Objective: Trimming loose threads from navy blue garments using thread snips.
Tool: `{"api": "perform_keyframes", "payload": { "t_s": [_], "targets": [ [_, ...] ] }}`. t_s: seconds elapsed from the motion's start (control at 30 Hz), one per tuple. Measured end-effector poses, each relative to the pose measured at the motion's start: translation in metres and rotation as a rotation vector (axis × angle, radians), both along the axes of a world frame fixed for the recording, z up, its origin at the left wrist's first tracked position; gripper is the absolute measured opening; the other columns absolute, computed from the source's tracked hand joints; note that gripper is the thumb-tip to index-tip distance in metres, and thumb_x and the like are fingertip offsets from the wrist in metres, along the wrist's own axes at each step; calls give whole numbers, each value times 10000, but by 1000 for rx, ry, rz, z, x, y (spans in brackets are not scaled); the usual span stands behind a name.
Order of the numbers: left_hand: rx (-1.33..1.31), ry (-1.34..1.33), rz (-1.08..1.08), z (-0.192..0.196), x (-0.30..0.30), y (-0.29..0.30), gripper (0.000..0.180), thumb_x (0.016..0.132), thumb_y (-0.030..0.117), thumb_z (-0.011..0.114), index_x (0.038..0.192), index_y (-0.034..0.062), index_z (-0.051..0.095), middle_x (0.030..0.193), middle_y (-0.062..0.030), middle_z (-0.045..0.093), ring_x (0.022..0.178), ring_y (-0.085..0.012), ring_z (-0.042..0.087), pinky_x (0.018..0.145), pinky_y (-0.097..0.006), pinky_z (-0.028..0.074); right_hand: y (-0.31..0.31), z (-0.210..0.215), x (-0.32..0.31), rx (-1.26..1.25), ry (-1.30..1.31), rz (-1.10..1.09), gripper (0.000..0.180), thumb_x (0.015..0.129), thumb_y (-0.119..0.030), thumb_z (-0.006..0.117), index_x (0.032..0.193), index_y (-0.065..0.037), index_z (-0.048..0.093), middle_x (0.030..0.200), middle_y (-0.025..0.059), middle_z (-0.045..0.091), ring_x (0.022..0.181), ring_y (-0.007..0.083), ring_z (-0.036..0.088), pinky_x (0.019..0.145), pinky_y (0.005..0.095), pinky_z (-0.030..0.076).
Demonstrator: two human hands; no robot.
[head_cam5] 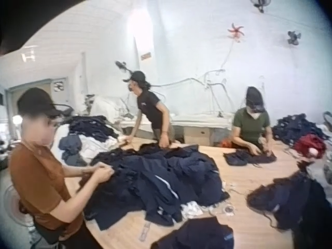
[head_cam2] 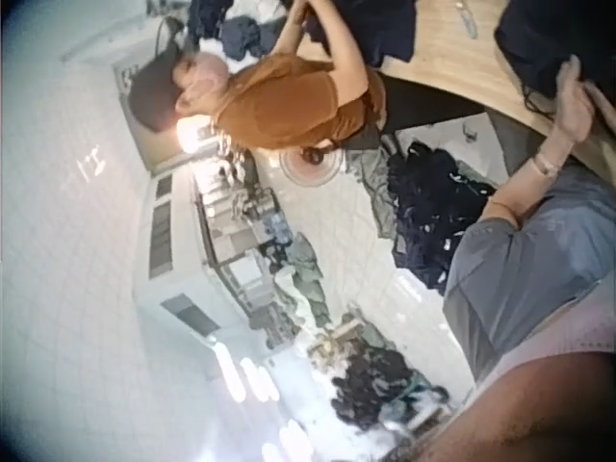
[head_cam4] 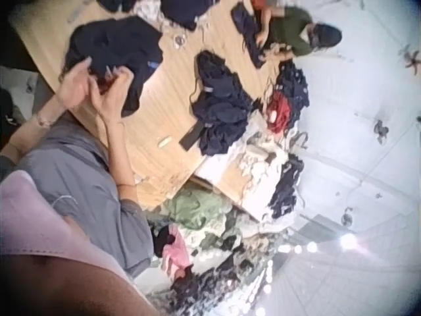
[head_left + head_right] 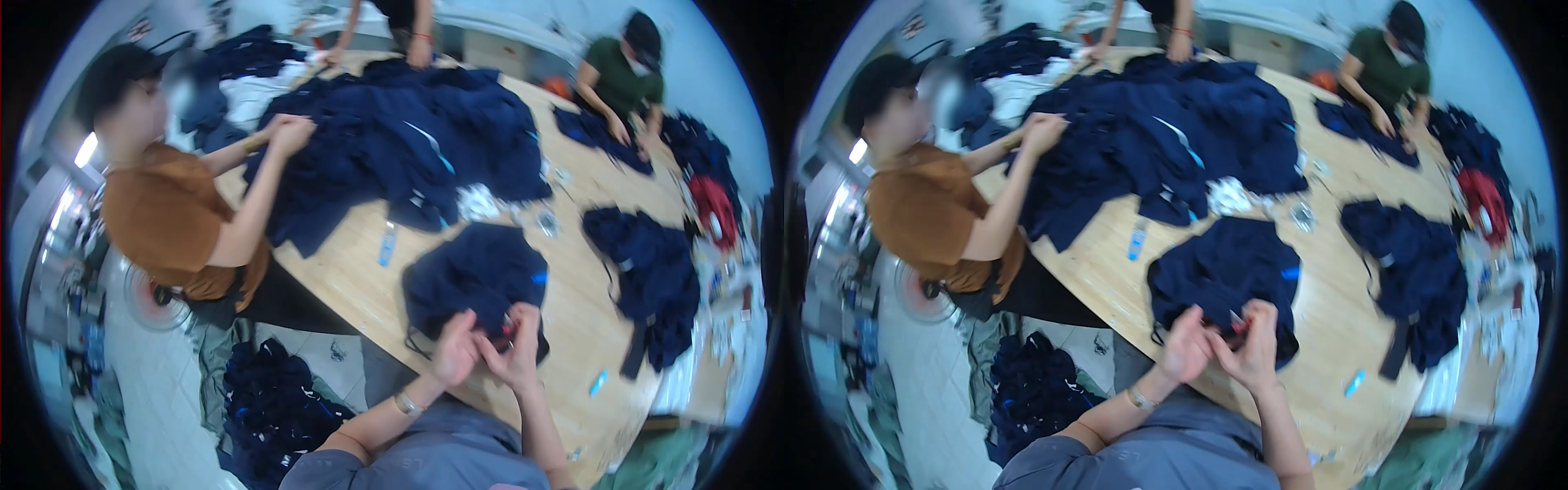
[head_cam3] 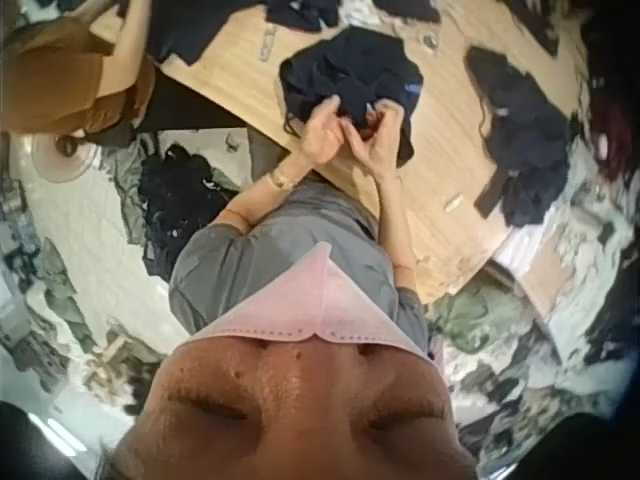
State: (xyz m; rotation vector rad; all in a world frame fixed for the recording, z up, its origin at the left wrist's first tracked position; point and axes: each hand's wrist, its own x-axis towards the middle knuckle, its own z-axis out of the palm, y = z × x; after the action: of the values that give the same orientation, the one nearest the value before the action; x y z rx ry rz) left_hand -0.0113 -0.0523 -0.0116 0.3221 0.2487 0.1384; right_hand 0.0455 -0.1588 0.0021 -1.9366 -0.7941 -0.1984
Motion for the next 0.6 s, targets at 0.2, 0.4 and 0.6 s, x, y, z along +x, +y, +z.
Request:
{"api": "perform_keyframes", "payload": {
  "t_s": [0.2, 0.4, 0.6],
  "targets": [
    [649, -22, -273, -15, 2, -1, 296, 916, 208, 501, 1161, 42, 492, 925, 21, 546, 778, -10, 482, 635, -174, 402, -12, -24, 1, 123, 105, -35, 367, 679, -28, 661, 968, -24, 434, 944, 73, 429, 706, 137, 411, 607, 230, 397],
    [1634, 18, -63, -7, 0, 7, 301, 847, 233, 590, 970, -42, 602, 869, -154, 634, 752, -199, 608, 672, -303, 482, -16, -33, 12, 175, 127, -67, 319, 652, 58, 546, 944, -18, 445, 914, 74, 461, 706, 146, 407, 636, 238, 384],
    [1869, 32, 88, -3, -1, 9, 206, 777, 154, 649, 925, 14, 625, 773, -135, 604, 720, -285, 608, 652, -353, 490, -14, -34, 17, 162, 80, -184, 200, 731, 69, 498, 921, 7, 476, 795, 83, 492, 661, 181, 437, 617, 272, 378]
  ]
}}
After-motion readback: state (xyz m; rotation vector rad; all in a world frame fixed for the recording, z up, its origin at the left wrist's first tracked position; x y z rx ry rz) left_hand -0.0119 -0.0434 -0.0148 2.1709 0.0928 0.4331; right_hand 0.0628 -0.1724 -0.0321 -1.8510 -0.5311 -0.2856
